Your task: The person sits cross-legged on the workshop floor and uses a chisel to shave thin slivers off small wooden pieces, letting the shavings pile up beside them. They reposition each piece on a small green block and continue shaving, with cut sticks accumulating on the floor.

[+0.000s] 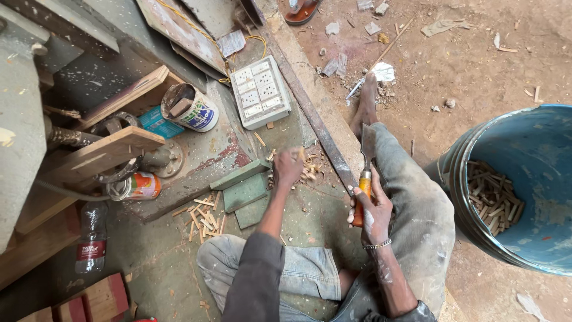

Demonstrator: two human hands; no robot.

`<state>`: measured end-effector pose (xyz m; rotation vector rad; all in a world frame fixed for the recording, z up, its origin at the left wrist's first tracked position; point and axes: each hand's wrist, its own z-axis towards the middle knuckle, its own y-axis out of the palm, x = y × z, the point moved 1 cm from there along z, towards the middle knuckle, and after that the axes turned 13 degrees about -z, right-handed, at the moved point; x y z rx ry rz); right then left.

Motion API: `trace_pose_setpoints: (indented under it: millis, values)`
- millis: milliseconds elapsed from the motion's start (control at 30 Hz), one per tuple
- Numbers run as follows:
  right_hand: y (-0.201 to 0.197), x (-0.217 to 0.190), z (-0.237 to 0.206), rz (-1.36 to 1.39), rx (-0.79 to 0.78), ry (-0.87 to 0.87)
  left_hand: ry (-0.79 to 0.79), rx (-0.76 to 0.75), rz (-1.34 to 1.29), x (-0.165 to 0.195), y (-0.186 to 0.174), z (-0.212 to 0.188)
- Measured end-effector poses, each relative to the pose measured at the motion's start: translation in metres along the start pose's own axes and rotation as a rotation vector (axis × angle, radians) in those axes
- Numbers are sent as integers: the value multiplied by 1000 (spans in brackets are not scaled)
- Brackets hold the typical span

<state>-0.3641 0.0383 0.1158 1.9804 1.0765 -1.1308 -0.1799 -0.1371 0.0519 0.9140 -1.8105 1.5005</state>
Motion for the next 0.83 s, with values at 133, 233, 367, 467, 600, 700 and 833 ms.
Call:
trace_pose_setpoints:
  millis: [133, 233, 367, 467, 600, 700, 833]
  values:
    - [1, -1, 0, 32, -8, 9, -85, -31, -94, -23, 10, -46]
    - [0, 1, 0, 58, -38, 18, -5, -17, -104, -43, 14, -72]
    - [1, 3, 1, 56, -40, 21, 117, -8, -73, -56, 13, -88]
    - [0, 4, 3, 58, -41, 32, 53, 26, -307, -61, 10, -101]
    - [-2, 8, 5, 72, -51, 41, -46, -35, -204, -71, 3, -121]
    - [-2, 11, 5, 43, -57, 33, 5, 28, -248, -80, 1, -134]
    - [-4, 18, 8, 22, -71, 48, -65, 102, -384, -95, 2, -156]
